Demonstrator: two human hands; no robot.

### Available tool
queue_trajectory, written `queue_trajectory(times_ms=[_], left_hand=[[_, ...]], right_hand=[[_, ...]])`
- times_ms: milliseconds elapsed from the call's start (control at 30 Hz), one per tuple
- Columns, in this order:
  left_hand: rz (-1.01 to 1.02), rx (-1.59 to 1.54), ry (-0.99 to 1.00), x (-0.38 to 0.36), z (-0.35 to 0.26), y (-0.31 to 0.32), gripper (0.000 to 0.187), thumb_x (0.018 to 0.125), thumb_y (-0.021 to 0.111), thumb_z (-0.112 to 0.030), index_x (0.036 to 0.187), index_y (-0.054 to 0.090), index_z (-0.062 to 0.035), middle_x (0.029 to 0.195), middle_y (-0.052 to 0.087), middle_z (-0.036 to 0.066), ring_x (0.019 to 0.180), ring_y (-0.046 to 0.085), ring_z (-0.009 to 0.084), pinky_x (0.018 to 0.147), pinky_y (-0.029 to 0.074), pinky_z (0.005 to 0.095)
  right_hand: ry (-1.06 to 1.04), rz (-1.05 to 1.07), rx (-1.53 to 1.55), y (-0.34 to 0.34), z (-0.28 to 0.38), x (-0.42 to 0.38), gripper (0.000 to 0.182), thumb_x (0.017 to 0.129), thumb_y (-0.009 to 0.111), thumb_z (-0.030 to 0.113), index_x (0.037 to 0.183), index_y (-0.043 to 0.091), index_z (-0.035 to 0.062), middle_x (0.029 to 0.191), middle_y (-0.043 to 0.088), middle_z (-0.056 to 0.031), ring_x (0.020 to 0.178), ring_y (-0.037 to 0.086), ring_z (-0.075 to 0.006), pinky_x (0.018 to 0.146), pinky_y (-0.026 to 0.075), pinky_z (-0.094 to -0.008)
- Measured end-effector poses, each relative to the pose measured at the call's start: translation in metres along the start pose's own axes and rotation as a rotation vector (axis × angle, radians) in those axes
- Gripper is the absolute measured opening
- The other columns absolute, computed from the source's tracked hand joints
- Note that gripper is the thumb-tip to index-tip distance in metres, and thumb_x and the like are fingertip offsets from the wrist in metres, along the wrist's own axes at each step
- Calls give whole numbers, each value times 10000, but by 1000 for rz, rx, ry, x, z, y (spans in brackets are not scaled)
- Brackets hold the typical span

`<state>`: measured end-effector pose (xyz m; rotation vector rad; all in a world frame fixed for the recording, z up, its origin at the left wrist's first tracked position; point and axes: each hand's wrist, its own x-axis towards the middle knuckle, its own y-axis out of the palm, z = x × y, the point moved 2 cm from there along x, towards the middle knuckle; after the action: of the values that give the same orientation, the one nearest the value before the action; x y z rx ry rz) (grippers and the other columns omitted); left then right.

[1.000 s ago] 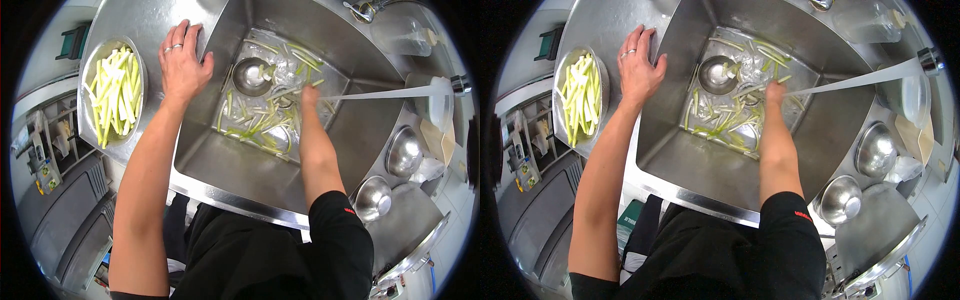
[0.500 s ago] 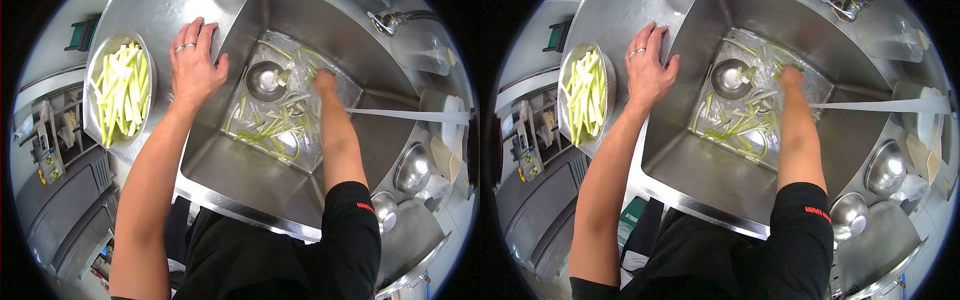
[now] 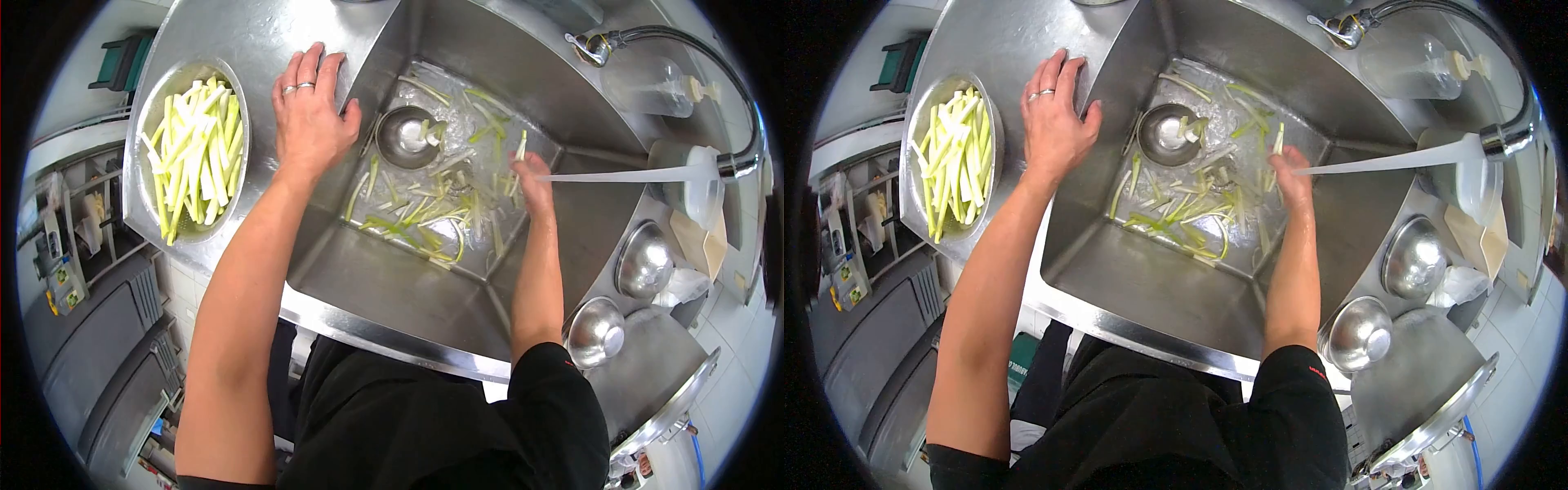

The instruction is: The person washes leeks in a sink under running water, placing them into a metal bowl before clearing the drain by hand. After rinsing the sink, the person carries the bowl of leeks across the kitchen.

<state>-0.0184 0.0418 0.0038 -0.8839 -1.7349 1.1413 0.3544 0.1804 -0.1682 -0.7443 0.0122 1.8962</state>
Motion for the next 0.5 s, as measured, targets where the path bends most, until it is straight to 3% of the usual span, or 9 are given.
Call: queue_trajectory(times_ms=[100, 300, 400, 500], left_hand=[[-8, -6, 4, -1, 0, 0, 618, 778, 716, -209, 1355, 513, -124, 1473, 452, 131, 1391, 377, 349, 1148, 281, 515], [3, 14, -12, -1, 0, -2, 613, 793, 702, -215, 1367, 503, -133, 1481, 446, 123, 1395, 373, 350, 1154, 278, 512], [-5, 22, -10, -3, -1, -3, 610, 794, 698, -215, 1367, 504, -135, 1485, 443, 124, 1398, 372, 348, 1154, 278, 513], [1, 6, -10, -3, 0, -2, 613, 794, 692, -220, 1370, 503, -131, 1489, 440, 127, 1402, 369, 346, 1155, 275, 516]], right_hand=[[54, 50, 78, -10, 22, -4, 220, 868, 701, 186, 1033, 667, 45, 1025, 707, -71, 989, 611, -166, 947, 436, -329], [-50, 117, 247, -31, 71, -29, 209, 902, 683, 162, 1073, 609, 66, 1230, 687, -121, 1228, 549, -211, 1118, 312, -360], [-70, 127, 367, -38, 77, -41, 204, 919, 663, 151, 1090, 590, 65, 1259, 672, -144, 1270, 532, -235, 1143, 289, -378], [-132, 156, 566, -36, 87, -56, 193, 935, 642, 157, 1107, 594, 82, 1218, 689, -125, 1237, 570, -269, 1100, 361, -415]])
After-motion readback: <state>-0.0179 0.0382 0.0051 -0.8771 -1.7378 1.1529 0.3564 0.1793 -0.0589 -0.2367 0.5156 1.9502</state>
